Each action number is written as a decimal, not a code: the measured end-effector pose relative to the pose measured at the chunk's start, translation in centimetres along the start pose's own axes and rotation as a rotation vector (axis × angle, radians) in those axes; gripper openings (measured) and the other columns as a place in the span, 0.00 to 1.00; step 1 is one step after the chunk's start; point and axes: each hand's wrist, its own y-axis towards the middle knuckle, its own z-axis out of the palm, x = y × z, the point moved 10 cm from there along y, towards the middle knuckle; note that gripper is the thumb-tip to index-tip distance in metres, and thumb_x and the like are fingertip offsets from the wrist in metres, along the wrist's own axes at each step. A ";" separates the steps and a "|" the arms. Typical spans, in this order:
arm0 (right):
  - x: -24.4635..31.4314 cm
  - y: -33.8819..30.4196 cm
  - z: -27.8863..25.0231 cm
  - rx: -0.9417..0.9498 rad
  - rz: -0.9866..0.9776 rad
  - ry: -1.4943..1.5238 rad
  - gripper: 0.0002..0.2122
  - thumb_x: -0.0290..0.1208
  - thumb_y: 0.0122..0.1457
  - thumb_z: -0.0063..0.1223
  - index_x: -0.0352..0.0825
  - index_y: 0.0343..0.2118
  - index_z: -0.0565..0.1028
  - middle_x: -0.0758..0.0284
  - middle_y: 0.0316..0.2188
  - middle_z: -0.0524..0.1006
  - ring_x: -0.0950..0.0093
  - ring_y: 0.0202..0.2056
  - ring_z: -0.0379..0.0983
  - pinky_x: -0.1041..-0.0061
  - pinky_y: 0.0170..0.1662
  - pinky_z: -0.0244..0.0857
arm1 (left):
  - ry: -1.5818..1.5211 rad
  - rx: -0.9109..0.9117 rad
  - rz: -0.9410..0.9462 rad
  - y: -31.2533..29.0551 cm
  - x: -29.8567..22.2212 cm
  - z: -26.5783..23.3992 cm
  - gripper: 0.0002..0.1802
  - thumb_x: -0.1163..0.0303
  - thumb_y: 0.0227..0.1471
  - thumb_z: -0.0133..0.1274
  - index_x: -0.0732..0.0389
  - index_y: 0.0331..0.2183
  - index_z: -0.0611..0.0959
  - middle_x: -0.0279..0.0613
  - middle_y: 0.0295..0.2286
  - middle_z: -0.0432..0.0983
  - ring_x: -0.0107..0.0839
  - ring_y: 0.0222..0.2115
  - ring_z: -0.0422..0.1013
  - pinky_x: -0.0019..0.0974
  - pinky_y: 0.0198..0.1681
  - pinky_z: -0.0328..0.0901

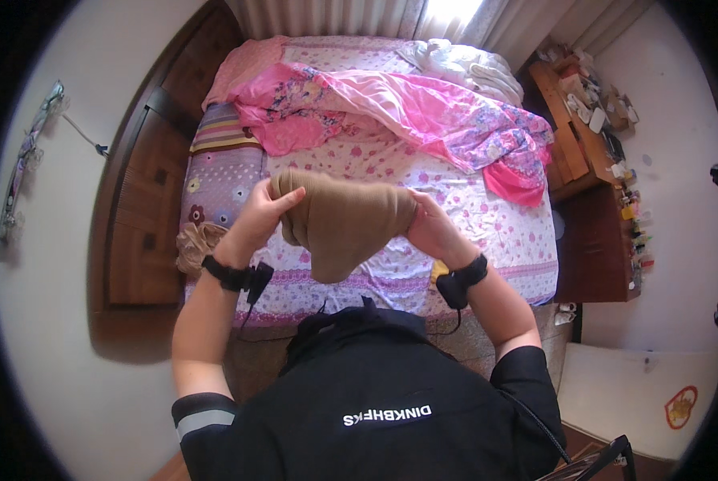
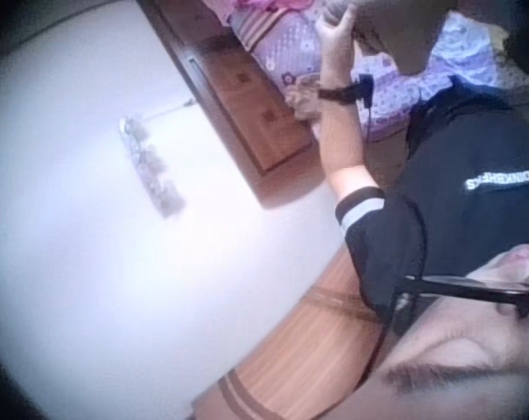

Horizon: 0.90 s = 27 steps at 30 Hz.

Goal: The person folds several pieces of clothing on a bed. They first fold a pair of patterned shorts, then a yellow long-sleeved shirt, and finally a pair of brown pants. Each item is smoothed out and folded into a compact shape before being placed on the bed.

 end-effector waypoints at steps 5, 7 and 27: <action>8.1 2.7 3.1 -0.042 -0.410 -0.627 0.18 0.31 0.61 0.62 0.31 0.53 0.76 0.68 0.45 0.80 0.78 0.44 0.77 0.76 0.48 0.72 | 0.461 0.076 0.385 0.5 -6.1 2.2 0.35 0.70 0.52 0.65 0.69 0.58 0.70 0.44 0.50 0.76 0.29 0.47 0.74 0.34 0.54 0.68; 10.0 3.4 4.0 -0.060 -0.415 -0.678 0.17 0.30 0.60 0.63 0.31 0.51 0.77 0.68 0.44 0.81 0.79 0.43 0.77 0.77 0.47 0.72 | 0.458 -0.105 0.289 1.1 -6.6 0.5 0.35 0.71 0.51 0.67 0.69 0.57 0.69 0.46 0.50 0.76 0.31 0.47 0.74 0.35 0.52 0.69; 22.1 -8.0 16.1 -0.501 -1.267 -1.599 0.17 0.40 0.55 0.67 0.34 0.42 0.82 0.60 0.41 0.76 0.64 0.45 0.73 0.66 0.51 0.66 | 0.537 -0.295 0.818 -2.0 -19.7 0.9 0.41 0.66 0.45 0.72 0.60 0.57 0.69 0.43 0.50 0.72 0.36 0.51 0.72 0.37 0.53 0.70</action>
